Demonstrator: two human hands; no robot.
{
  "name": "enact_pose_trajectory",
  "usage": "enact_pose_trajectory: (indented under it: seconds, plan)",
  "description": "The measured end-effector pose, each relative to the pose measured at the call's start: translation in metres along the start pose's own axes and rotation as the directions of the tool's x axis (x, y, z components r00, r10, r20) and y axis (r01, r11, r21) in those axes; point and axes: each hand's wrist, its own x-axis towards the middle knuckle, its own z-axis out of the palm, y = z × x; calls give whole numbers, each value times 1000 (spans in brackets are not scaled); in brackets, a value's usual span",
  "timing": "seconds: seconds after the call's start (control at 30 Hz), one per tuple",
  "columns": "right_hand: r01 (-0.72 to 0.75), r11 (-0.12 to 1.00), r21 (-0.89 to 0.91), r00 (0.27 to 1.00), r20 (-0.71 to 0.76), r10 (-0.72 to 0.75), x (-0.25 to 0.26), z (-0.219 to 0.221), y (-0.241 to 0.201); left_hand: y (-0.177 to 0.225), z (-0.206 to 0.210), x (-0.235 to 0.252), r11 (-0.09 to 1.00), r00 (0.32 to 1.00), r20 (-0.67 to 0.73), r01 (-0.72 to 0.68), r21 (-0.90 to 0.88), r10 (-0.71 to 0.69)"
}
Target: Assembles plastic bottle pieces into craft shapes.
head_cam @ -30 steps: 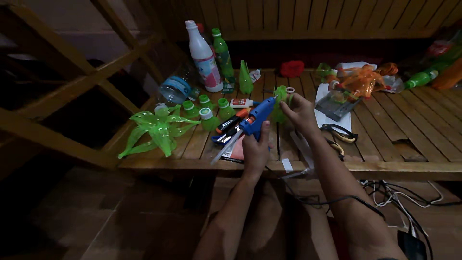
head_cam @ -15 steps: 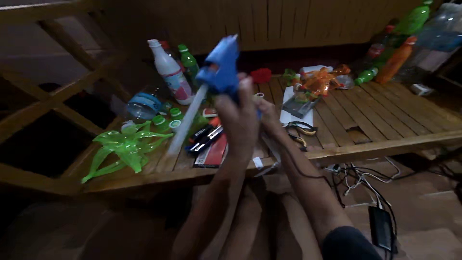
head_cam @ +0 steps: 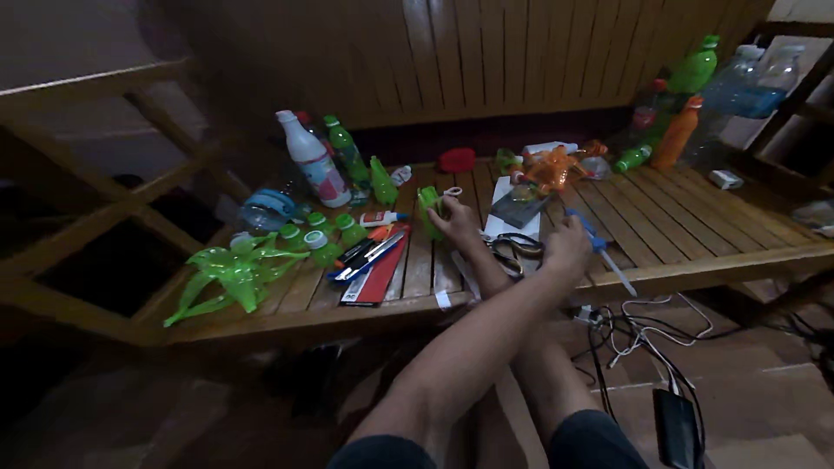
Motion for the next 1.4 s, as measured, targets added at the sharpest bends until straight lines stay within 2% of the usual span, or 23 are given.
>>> enact_pose_trajectory:
  seconds: [0.1,0.17,0.23,0.27,0.3,0.33,0.37,0.4,0.43,0.47,0.5,0.53,0.6,0.67,0.73,0.8,0.97,1.13,1.23,1.4]
  plan:
    - [45,999,-7,999,4,-45,5,3,6,10,0,-2,996,986,154,70,-57,-60]
    - [99,995,2,995,-12,-99,11,7,10,11,-6,-9,994,966,257,59,-96,-32]
    - [3,999,-52,999,47,-1,-5,-7,-14,6,-13,-17,994,972,230,-16,-105,40]
    - [-29,997,-65,998,61,33,-9,-12,-20,-1,-19,-24,988,982,169,-63,-141,87]
    - [-28,998,-64,998,60,32,-7,-12,-19,-11,-24,-35,975,991,39,-120,-188,129]
    - [-5,999,-52,999,48,7,3,-8,-10,-27,-27,-47,955,979,-147,-172,-242,140]
    - [25,999,-30,1000,16,-25,17,-1,4,-49,-29,-60,934,928,-357,-215,-286,104]
    - [-2,999,-35,1000,16,2,25,2,8,-77,-27,-70,920,827,-561,-239,-310,25]
    - [-67,996,-64,997,27,69,28,2,3,-110,-25,-79,902,725,-683,-232,-365,-90]
    - [-76,996,-53,997,6,76,27,4,1,-145,-25,-85,874,641,-739,-218,-434,-207]
    - [-25,1000,6,999,-27,25,30,5,9,-179,-22,-85,830,587,-737,-186,-526,-336]
    - [2,999,41,1000,-17,-1,33,5,16,-209,-17,-84,775,590,-680,-139,-616,-435]
    - [20,997,75,1000,-4,-20,37,3,23,-249,-4,-79,726,669,-583,-93,-682,-462]
    - [16,995,103,1000,-8,-16,37,4,25,-265,9,-73,704,733,-552,-142,-696,-397]
    - [11,994,108,1000,-11,-10,37,3,26,-271,13,-66,658,770,-531,-198,-726,-354]
    - [6,995,101,1000,-11,-5,37,2,26,-274,14,-60,627,803,-489,-194,-754,-341]
    - [25,996,88,999,-22,-23,37,2,24,-286,8,-51,672,835,-484,-201,-713,-263]
    - [-51,998,44,996,76,48,56,-2,23,-302,-14,-43,680,892,-407,-174,-712,-198]
    - [-80,994,78,989,129,69,66,-2,24,-308,-13,-37,661,888,-399,-160,-733,-228]
    - [-61,991,121,989,140,44,63,-3,35,-311,4,-31,580,856,-449,-235,-780,-256]
